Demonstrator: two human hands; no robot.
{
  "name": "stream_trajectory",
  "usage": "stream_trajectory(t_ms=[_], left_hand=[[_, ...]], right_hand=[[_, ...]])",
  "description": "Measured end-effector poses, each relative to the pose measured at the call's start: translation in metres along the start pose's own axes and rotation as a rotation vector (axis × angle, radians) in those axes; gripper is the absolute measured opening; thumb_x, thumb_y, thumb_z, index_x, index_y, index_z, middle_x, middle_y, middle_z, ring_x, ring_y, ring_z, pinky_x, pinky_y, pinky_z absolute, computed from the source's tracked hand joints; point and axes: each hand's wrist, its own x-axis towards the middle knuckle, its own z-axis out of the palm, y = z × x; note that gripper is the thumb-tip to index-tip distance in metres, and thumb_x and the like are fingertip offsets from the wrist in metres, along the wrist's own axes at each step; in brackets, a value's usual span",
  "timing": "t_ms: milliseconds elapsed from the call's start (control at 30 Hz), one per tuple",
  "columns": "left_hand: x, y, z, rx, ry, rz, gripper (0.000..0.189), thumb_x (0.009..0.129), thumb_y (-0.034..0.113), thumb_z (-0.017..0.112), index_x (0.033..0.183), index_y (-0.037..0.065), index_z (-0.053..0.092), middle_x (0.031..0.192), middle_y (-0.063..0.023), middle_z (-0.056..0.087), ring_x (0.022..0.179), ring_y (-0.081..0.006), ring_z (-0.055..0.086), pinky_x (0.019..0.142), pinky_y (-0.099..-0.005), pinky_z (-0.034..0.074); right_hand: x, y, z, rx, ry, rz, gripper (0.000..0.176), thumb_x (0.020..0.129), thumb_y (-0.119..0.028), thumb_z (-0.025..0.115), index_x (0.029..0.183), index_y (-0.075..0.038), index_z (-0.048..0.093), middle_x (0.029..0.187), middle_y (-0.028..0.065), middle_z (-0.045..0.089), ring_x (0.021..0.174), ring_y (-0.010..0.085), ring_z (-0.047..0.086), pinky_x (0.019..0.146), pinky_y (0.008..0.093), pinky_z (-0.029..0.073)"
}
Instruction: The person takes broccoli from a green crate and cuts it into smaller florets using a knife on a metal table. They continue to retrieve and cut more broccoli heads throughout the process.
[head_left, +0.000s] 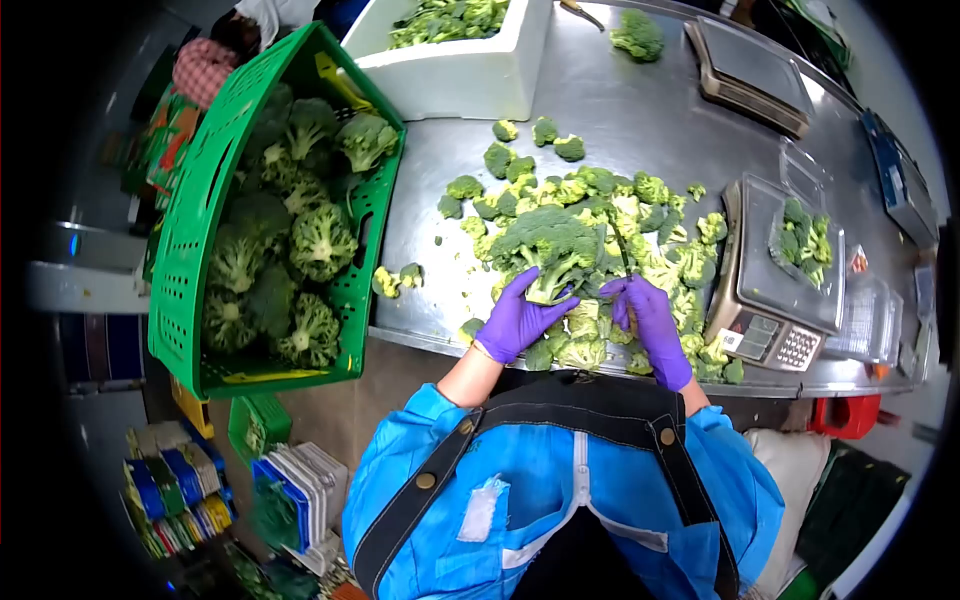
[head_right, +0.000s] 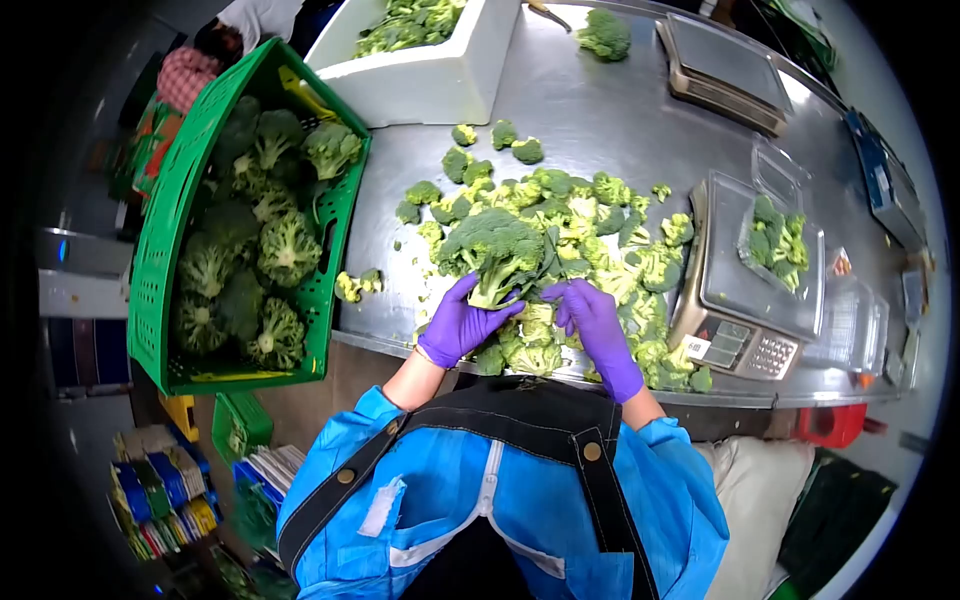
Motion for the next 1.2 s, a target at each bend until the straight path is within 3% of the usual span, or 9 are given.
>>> stream_trajectory(t_ms=[100, 200, 233, 300, 367, 467, 600, 1033, 1200], left_hand=[[0.003, -0.001, -0.006, -0.101, -0.095, -0.006, 0.05, 0.089, 0.019, 0.052, 0.131, 0.013, 0.027, 0.125, -0.0155, 0.042, 0.109, -0.0325, 0.05, 0.087, -0.0463, 0.047], [-0.01, -0.003, 0.014, 0.245, 0.08, 0.202, 0.058, 0.086, 0.01, 0.057, 0.132, 0.012, 0.023, 0.124, -0.0084, 0.044, 0.107, -0.0225, 0.051, 0.082, -0.0371, 0.049], [-0.011, -0.008, 0.017, 0.439, 0.169, 0.32, 0.059, 0.084, 0.012, 0.059, 0.133, 0.012, 0.025, 0.115, -0.0059, 0.051, 0.098, -0.0186, 0.056, 0.071, -0.0295, 0.052], [-0.017, -0.005, 0.028, 0.72, 0.305, 0.368, 0.057, 0.079, 0.012, 0.065, 0.124, 0.01, 0.031, 0.113, -0.0063, 0.048, 0.093, -0.0126, 0.054, 0.067, -0.0251, 0.045], [-0.011, 0.0, 0.016, 0.892, 0.332, 0.475, 0.05, 0.073, 0.012, 0.07, 0.113, 0.01, 0.04, 0.095, -0.0034, 0.051, 0.075, -0.0095, 0.053, 0.059, -0.0215, 0.042], [-0.01, 0.003, 0.018, 0.976, 0.316, 0.439, 0.048, 0.071, 0.009, 0.071, 0.109, 0.011, 0.042, 0.09, -0.0023, 0.048, 0.075, -0.0098, 0.053, 0.057, -0.0219, 0.045], [-0.008, 0.001, 0.023, 0.869, 0.334, 0.415, 0.045, 0.072, 0.006, 0.069, 0.108, 0.011, 0.041, 0.09, -0.0015, 0.046, 0.079, -0.0115, 0.052, 0.062, -0.0234, 0.049], [-0.006, -0.002, 0.023, 0.796, 0.261, 0.351, 0.042, 0.073, 0.004, 0.068, 0.107, 0.011, 0.044, 0.101, -0.0016, 0.044, 0.086, -0.0114, 0.051, 0.065, -0.0241, 0.049], [-0.006, -0.008, 0.017, 0.97, 0.128, 0.489, 0.04, 0.073, 0.001, 0.067, 0.105, 0.009, 0.045, 0.106, -0.0025, 0.044, 0.085, -0.0105, 0.051, 0.066, -0.0227, 0.047]], right_hand=[[-0.002, -0.004, 0.003, -0.04, 0.036, -0.012, 0.048, 0.093, -0.043, 0.04, 0.094, 0.0, 0.06, 0.058, 0.0026, 0.051, 0.049, 0.0083, 0.045, 0.047, 0.021, 0.036], [-0.003, -0.011, 0.004, -0.081, 0.007, -0.019, 0.044, 0.093, -0.04, 0.042, 0.097, 0.0, 0.06, 0.06, 0.0015, 0.051, 0.051, 0.008, 0.045, 0.048, 0.0211, 0.036], [-0.003, -0.014, 0.003, -0.087, 0.01, -0.016, 0.044, 0.093, -0.04, 0.042, 0.097, 0.0, 0.06, 0.06, 0.0015, 0.051, 0.051, 0.008, 0.045, 0.048, 0.0211, 0.036], [-0.006, -0.019, 0.004, -0.222, -0.054, 0.016, 0.041, 0.093, -0.038, 0.042, 0.098, -0.002, 0.061, 0.06, 0.0013, 0.051, 0.052, 0.0082, 0.047, 0.049, 0.0205, 0.037], [-0.004, -0.02, 0.005, -0.234, -0.075, 0.047, 0.032, 0.089, -0.034, 0.052, 0.093, -0.004, 0.062, 0.062, 0.0042, 0.055, 0.054, 0.0098, 0.052, 0.051, 0.0231, 0.042], [0.001, 0.004, 0.009, -0.519, -0.059, -0.036, 0.03, 0.082, -0.034, 0.06, 0.09, -0.006, 0.063, 0.066, 0.0117, 0.057, 0.057, 0.0253, 0.056, 0.056, 0.0337, 0.043], [-0.005, 0.0, 0.012, -0.672, -0.062, -0.053, 0.031, 0.081, -0.037, 0.06, 0.084, -0.007, 0.063, 0.065, 0.0136, 0.057, 0.059, 0.0297, 0.056, 0.056, 0.0362, 0.043], [-0.018, 0.0, 0.004, -0.674, 0.036, 0.024, 0.03, 0.082, -0.035, 0.06, 0.085, -0.005, 0.063, 0.064, 0.0146, 0.057, 0.058, 0.0305, 0.056, 0.053, 0.0363, 0.043], [-0.013, -0.01, 0.007, -0.713, 0.029, 0.003, 0.028, 0.082, -0.033, 0.06, 0.084, -0.005, 0.062, 0.064, 0.0151, 0.056, 0.058, 0.0305, 0.056, 0.053, 0.0355, 0.043]])
